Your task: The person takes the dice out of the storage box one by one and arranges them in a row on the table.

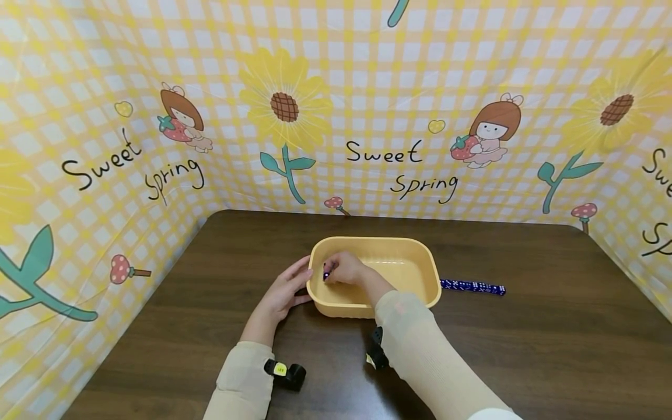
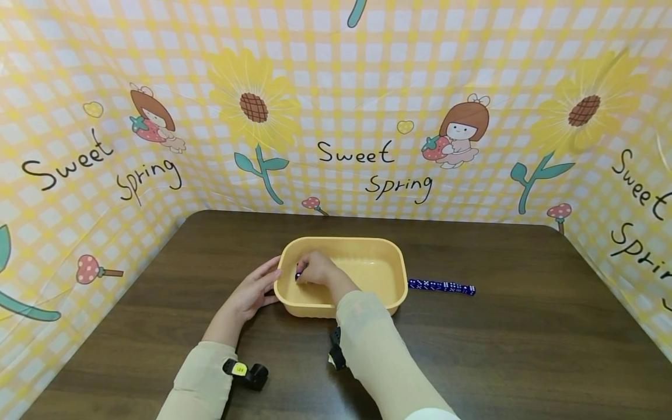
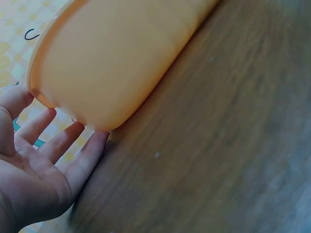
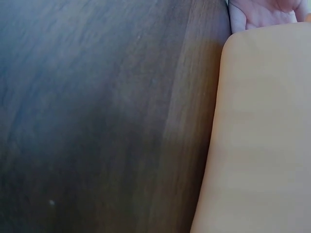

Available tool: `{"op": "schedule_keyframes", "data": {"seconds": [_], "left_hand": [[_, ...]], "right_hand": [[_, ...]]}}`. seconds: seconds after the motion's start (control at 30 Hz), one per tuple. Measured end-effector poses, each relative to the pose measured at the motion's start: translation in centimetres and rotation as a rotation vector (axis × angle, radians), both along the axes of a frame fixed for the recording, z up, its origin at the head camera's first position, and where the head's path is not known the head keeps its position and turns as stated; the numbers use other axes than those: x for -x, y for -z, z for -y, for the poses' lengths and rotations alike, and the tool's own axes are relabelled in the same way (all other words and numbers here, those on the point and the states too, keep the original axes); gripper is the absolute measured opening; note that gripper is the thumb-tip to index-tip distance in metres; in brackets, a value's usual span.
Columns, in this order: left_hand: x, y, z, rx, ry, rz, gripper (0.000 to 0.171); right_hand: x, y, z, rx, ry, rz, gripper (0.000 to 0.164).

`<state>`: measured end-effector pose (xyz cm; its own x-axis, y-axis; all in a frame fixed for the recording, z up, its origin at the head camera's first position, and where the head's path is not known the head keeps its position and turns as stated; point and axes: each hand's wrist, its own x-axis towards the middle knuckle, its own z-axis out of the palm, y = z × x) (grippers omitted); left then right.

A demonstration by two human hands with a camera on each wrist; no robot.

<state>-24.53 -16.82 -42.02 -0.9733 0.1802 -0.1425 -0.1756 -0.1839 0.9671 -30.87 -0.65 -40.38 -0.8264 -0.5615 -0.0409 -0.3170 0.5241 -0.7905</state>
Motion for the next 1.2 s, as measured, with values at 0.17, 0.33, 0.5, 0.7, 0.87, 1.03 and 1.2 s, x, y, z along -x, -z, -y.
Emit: {"op": "schedule_keyframes", "data": {"seconds": [0.17, 0.33, 0.5, 0.7, 0.87, 1.03, 1.2], "left_hand": [[0.1, 0.0, 0.0, 0.001, 0.000, -0.001, 0.049], [0.1, 0.0, -0.1, 0.000, -0.003, -0.005, 0.048], [0.1, 0.1, -0.1, -0.001, -0.009, -0.007, 0.049], [0.0, 0.1, 0.0, 0.001, -0.021, -0.006, 0.051], [-0.1, 0.0, -0.1, 0.000, -0.017, -0.007, 0.051], [0.0, 0.0, 0.0, 0.009, -0.012, 0.003, 0.051], [0.3, 0.4, 0.0, 0.011, -0.020, -0.012, 0.056]], "right_hand": [[0.1, 0.0, 0.0, 0.005, -0.005, 0.019, 0.011], [0.2, -0.3, -0.2, 0.021, -0.005, 0.049, 0.010], [0.1, -1.0, -0.4, 0.050, 0.003, 0.059, 0.013], [0.2, -1.9, -1.2, 0.105, -0.005, 0.080, 0.015], [0.4, -3.3, -2.2, 0.128, -0.018, 0.029, 0.014], [0.4, -5.3, -3.0, 0.130, -0.002, -0.004, 0.015], [0.6, -6.6, -4.3, 0.096, 0.015, -0.037, 0.017]]}}
